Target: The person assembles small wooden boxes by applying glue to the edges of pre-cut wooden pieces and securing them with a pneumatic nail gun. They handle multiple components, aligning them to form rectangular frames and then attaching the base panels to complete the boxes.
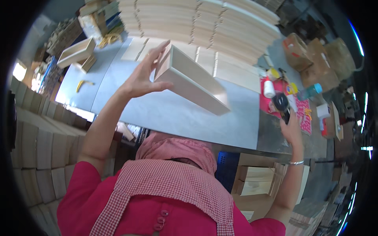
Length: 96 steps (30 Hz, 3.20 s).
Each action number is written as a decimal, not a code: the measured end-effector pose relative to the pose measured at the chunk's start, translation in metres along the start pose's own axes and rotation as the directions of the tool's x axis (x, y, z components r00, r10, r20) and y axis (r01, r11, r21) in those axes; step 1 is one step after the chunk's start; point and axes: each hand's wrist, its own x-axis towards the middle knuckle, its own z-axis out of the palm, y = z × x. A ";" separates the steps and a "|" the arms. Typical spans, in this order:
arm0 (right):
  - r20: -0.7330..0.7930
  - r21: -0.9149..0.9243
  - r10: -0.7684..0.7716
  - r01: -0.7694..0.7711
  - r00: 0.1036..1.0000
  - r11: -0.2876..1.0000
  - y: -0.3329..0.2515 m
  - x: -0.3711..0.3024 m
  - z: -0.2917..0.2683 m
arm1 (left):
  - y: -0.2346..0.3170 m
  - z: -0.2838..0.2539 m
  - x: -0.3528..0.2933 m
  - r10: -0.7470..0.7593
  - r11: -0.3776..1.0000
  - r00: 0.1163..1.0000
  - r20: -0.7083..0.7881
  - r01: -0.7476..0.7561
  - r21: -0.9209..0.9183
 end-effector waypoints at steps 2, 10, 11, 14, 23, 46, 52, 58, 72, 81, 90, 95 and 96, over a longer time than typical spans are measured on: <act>0.020 -0.159 0.080 -0.076 0.997 0.984 0.047 -0.016 0.049 | -0.049 0.009 -0.040 -0.058 0.997 0.998 0.009 0.057 0.048; -0.109 -0.382 0.409 -0.419 0.906 0.824 0.092 -0.051 0.139 | -0.113 0.021 -0.116 -0.316 0.882 0.949 0.013 0.288 0.372; -0.147 -0.365 0.406 -0.431 0.902 0.825 0.100 -0.052 0.147 | -0.112 0.023 -0.116 -0.308 0.877 0.951 0.007 0.281 0.390; -0.125 -0.343 0.439 -0.454 0.890 0.823 0.081 -0.046 0.144 | -0.088 0.021 -0.128 -0.345 0.856 0.935 -0.086 0.351 0.381; -0.552 0.085 0.001 0.055 0.834 0.995 0.042 0.086 0.149 | -0.028 0.109 -0.104 0.013 0.755 0.993 0.114 -0.085 0.651; -0.205 0.644 -0.340 0.388 0.918 0.659 -0.227 0.068 0.163 | -0.039 0.160 -0.095 0.166 0.792 0.967 0.195 -0.249 0.558; -0.151 0.645 -0.464 0.443 0.873 0.623 -0.220 0.057 0.151 | -0.043 0.162 -0.101 0.228 0.791 0.961 0.158 -0.277 0.545; -0.209 0.548 -0.515 0.536 0.831 0.643 -0.220 0.057 0.157 | -0.041 0.161 -0.100 0.214 0.797 0.963 0.162 -0.268 0.540; -0.165 0.541 -0.509 0.509 0.845 0.670 -0.207 0.092 0.206 | -0.050 0.135 -0.067 0.190 0.820 0.950 0.246 -0.291 0.492; -0.393 0.295 -0.658 0.766 0.643 0.572 -0.222 0.083 0.143 | -0.025 0.053 0.074 -0.503 0.833 0.598 0.624 0.144 0.534; -0.672 0.395 -0.091 0.459 0.735 0.796 -0.080 0.107 0.126 | -0.042 0.039 0.067 -0.561 0.828 0.810 0.171 0.545 0.131; -0.625 0.247 0.118 0.053 0.772 0.967 0.075 0.132 0.152 | -0.045 0.026 0.043 -0.530 0.841 0.808 -0.258 0.461 -0.285; -0.548 0.353 0.211 -0.005 0.809 0.936 0.080 0.142 0.144 | -0.051 0.021 0.037 -0.527 0.840 0.792 -0.309 0.429 -0.331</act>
